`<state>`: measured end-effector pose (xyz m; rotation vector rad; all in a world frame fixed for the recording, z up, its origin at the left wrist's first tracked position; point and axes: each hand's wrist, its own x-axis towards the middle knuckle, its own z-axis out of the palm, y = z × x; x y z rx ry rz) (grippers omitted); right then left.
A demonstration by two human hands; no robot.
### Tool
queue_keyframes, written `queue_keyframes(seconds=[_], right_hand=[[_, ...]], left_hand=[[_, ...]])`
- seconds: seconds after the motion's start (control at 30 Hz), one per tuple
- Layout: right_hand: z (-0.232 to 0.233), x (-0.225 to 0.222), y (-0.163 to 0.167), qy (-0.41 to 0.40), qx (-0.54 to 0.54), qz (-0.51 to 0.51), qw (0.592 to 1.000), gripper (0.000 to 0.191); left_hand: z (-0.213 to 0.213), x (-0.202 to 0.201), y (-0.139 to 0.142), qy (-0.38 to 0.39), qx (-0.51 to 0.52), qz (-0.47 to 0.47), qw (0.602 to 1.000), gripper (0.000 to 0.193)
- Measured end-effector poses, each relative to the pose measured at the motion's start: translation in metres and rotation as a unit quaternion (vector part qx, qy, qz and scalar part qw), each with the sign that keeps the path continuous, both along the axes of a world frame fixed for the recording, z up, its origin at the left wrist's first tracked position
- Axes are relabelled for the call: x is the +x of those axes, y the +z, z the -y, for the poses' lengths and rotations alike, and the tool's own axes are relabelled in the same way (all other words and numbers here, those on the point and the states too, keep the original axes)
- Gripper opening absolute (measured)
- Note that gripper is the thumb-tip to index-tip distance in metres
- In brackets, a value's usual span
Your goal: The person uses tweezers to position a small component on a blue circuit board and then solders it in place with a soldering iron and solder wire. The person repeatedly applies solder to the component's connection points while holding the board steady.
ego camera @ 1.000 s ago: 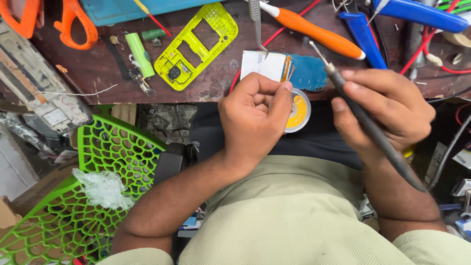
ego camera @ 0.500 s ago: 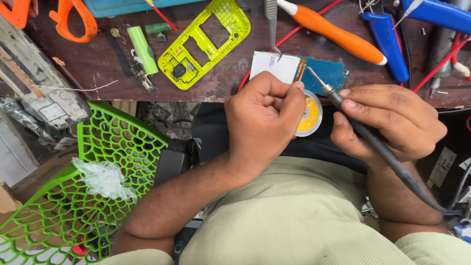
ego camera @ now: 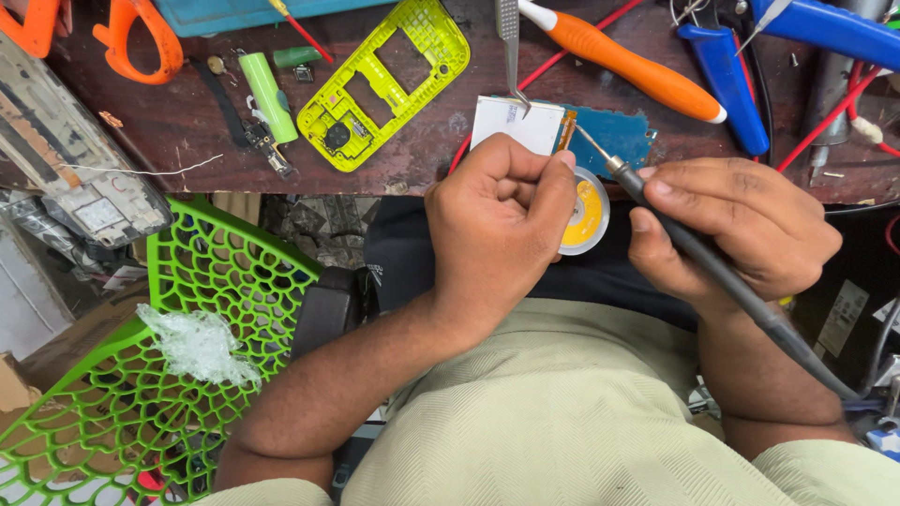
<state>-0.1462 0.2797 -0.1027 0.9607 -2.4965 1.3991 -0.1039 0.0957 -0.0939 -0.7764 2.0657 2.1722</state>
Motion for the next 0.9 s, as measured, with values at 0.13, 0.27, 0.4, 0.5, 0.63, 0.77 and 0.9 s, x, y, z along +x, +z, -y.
queue_keyframes(seconds=[0.13,0.27,0.4,0.5,0.63,0.77,0.9], right_hand=[[0.0008,-0.0004,0.0002,0.003,0.000,0.000,1.000,0.017],[0.0008,-0.0005,0.0003,0.009,0.001,-0.004,1.000,0.017],[0.0013,0.0004,-0.0015,0.001,-0.007,-0.011,1.000,0.017],[0.0010,0.0013,-0.0020,-0.001,0.000,-0.016,1.000,0.017],[0.0023,0.0007,-0.0023,-0.002,0.004,-0.033,0.999,0.017],[0.0051,-0.0014,-0.0011,0.007,0.004,-0.042,0.999,0.018],[0.0080,-0.0020,0.0028,0.015,0.032,-0.070,0.997,0.018]], left_hand=[[0.0001,-0.0007,0.0023,-0.003,0.002,0.005,1.000,0.016],[0.0001,-0.0011,0.0039,-0.001,0.007,0.006,1.000,0.016],[0.0027,-0.0010,0.0043,-0.018,0.004,-0.007,1.000,0.016],[0.0024,-0.0009,0.0043,-0.015,0.004,0.000,1.000,0.016],[0.0008,-0.0009,0.0040,-0.005,0.002,0.002,1.000,0.016],[0.0017,-0.0010,0.0044,-0.006,0.000,0.003,1.000,0.016],[0.0021,-0.0015,0.0058,-0.002,0.018,0.012,1.000,0.017]])
